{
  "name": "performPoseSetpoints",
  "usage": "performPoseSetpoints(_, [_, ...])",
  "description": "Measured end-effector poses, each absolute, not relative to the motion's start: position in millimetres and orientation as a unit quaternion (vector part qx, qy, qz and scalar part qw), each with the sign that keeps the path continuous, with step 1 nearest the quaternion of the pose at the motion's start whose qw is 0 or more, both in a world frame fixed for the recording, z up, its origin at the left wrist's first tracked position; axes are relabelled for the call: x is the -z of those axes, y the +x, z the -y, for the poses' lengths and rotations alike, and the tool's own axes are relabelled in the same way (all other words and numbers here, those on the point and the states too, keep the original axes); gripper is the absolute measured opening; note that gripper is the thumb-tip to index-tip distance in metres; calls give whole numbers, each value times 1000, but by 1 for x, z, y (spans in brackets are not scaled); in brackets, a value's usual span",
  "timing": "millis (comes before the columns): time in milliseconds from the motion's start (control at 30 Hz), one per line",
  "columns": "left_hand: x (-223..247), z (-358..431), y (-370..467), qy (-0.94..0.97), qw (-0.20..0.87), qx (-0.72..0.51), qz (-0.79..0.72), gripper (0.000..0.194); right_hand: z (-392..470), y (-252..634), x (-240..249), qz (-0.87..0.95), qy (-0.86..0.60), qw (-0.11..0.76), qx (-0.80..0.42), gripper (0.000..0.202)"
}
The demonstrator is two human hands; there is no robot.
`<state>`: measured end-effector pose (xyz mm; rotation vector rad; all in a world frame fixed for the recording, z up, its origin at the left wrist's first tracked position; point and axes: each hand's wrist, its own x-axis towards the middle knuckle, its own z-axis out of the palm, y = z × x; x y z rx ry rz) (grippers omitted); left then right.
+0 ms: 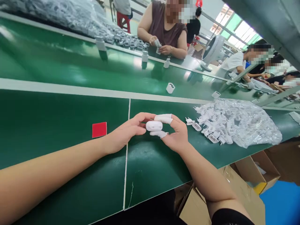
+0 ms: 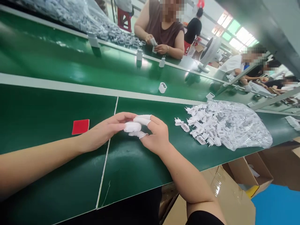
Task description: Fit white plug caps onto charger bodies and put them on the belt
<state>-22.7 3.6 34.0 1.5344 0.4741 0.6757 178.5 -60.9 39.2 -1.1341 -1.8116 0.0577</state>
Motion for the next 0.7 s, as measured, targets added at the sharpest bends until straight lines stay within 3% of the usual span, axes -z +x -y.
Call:
performPoseSetpoints(133, [-43,-10,-23,738,596,-253,-190,56,57,178,-37,666,-541,496,-136,33])
performPoseSetpoints(267, [-49,-32,-17,773,521,-235,-277,55,51,196,-46,650,-595,429,-199,38])
performPoseSetpoints(333, [-46,-57,-18,770,476,-254,-340,58,52,215,-59,631,-682,343,-137,46])
performPoseSetpoints(433, [-34,-112,-34,746,363,-310,-463,59,54,249,-77,543,-829,132,-15,54])
performPoseSetpoints(533, [-21,-168,-65,731,243,-339,-540,72,53,272,-82,478,-877,-5,-44,45])
performPoseSetpoints(600, [-14,-194,-84,715,209,-347,-570,77,50,277,-78,482,-873,-8,-76,42])
performPoseSetpoints(700, [-13,-212,-100,732,192,-336,-561,82,45,275,-67,519,-841,122,-94,49])
